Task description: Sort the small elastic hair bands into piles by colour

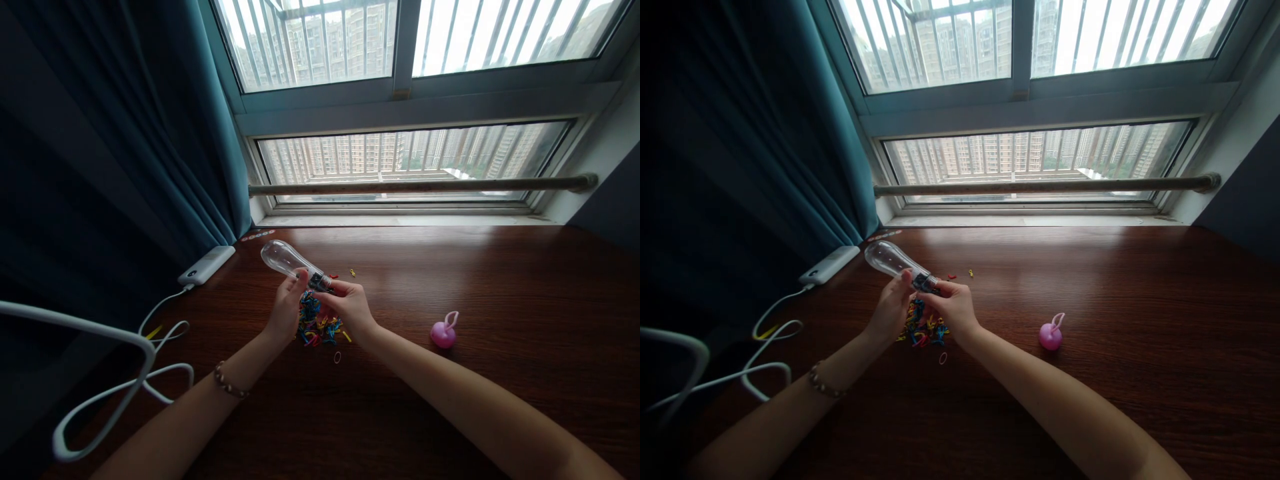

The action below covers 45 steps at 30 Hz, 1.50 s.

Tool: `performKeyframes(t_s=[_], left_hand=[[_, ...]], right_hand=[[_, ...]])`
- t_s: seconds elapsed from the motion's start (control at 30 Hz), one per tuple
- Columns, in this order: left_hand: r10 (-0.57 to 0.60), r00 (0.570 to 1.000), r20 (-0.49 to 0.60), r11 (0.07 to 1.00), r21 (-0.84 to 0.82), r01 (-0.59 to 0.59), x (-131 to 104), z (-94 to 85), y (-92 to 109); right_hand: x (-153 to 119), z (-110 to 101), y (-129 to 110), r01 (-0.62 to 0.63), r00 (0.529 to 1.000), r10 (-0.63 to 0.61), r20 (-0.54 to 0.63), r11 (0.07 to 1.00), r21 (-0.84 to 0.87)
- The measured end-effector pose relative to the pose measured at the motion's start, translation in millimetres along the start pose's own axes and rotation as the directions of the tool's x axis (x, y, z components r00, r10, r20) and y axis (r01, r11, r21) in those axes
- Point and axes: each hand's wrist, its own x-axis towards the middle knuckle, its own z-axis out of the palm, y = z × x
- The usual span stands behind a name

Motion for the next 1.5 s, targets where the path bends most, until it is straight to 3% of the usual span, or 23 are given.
performKeyframes(t_s=[0.27,0.53,0.83,1.03,1.13,1.33,1.5], left_hand=[[0.157,0.987,-0.031,0.967,0.206,-0.148,-1,-0.4,4],[0.282,0.954,-0.105,0.912,0.339,-0.232,-6,4.9,10],[0.258,0.965,-0.046,0.917,0.327,-0.230,-6,2.4,9],[0.200,0.976,-0.087,0.936,0.312,-0.164,0,-2.3,5],[0.200,0.975,-0.097,0.941,0.296,-0.164,2,-3.1,6],[0.178,0.983,-0.032,0.937,0.310,-0.160,2,-5.4,5],[0.203,0.976,-0.081,0.947,0.271,-0.174,4,-3.4,6]], right_hand=[[3,-5,12,-0.091,0.993,0.093,-0.079,0.995,0.027],[-1,-3,12,-0.132,0.991,0.127,-0.049,0.984,-0.119],[3,-7,20,-0.132,0.990,0.126,-0.064,0.987,-0.095],[3,-9,21,0.029,0.991,-0.077,-0.110,0.923,-0.383],[1,-9,20,0.047,0.989,-0.106,-0.107,0.890,-0.454],[1,-11,23,0.008,0.983,-0.088,-0.160,0.896,-0.444],[2,-12,27,0.016,0.983,-0.093,-0.156,0.900,-0.435]])
